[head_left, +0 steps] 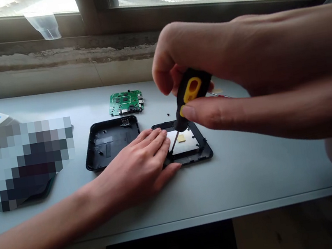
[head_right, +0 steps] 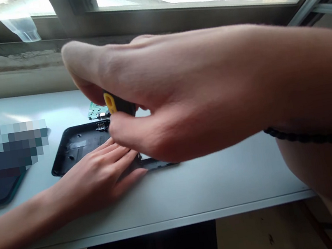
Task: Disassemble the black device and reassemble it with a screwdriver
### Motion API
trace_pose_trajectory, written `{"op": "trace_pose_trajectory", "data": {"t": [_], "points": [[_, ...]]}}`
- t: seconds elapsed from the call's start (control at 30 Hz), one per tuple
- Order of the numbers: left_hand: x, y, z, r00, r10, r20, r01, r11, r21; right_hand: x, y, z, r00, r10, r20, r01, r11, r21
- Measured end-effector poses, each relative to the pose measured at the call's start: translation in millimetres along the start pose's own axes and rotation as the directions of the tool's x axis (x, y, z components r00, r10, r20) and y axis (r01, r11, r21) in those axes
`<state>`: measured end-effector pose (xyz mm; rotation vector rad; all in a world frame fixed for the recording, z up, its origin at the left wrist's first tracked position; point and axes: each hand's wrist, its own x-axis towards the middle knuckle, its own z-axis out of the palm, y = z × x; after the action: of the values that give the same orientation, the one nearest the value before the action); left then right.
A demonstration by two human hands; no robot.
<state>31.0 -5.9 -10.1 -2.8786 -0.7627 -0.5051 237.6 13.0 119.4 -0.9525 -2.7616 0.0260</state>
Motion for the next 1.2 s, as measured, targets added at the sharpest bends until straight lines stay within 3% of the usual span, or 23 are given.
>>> {"op": "trace_pose_trajectory", "data": {"t": [0.1,0.27,0.37,0.5,0.67,0.8,1.2], "points": [[-0.6,0.4,0.7,1.000,0.004,-0.015,-0.004,1.000,0.010,3.2,0.5,0.9,0.998,0.016,-0.058,-0.020,0.997,-0.078],[-1.3,0.4,1.4,1.000,-0.007,0.009,0.007,1.000,0.008,8.7,3.7,1.7,0.998,0.055,-0.007,-0.055,0.998,0.002],[-1.1,0.0,1.0,1.000,-0.004,0.005,0.004,1.000,0.006,10.0,2.1,3.8,0.996,0.074,-0.057,-0.075,0.997,-0.032],[-0.6,-0.4,0.2,1.000,0.001,0.001,-0.002,1.000,0.010,10.8,0.1,5.8,0.995,0.035,-0.092,-0.041,0.997,-0.063],[-0.3,-0.5,-0.4,0.999,-0.010,0.035,0.010,1.000,0.010,8.6,-0.4,3.5,0.994,-0.004,-0.111,0.008,0.999,0.041],[-0.6,-0.1,-0.4,0.999,-0.010,0.040,0.009,1.000,0.021,9.3,-1.2,2.2,0.995,0.052,-0.087,-0.056,0.998,-0.040],[-0.9,0.1,-1.3,1.000,0.001,0.015,-0.001,1.000,0.008,6.8,1.7,1.3,0.998,0.066,-0.016,-0.066,0.997,0.031]]}}
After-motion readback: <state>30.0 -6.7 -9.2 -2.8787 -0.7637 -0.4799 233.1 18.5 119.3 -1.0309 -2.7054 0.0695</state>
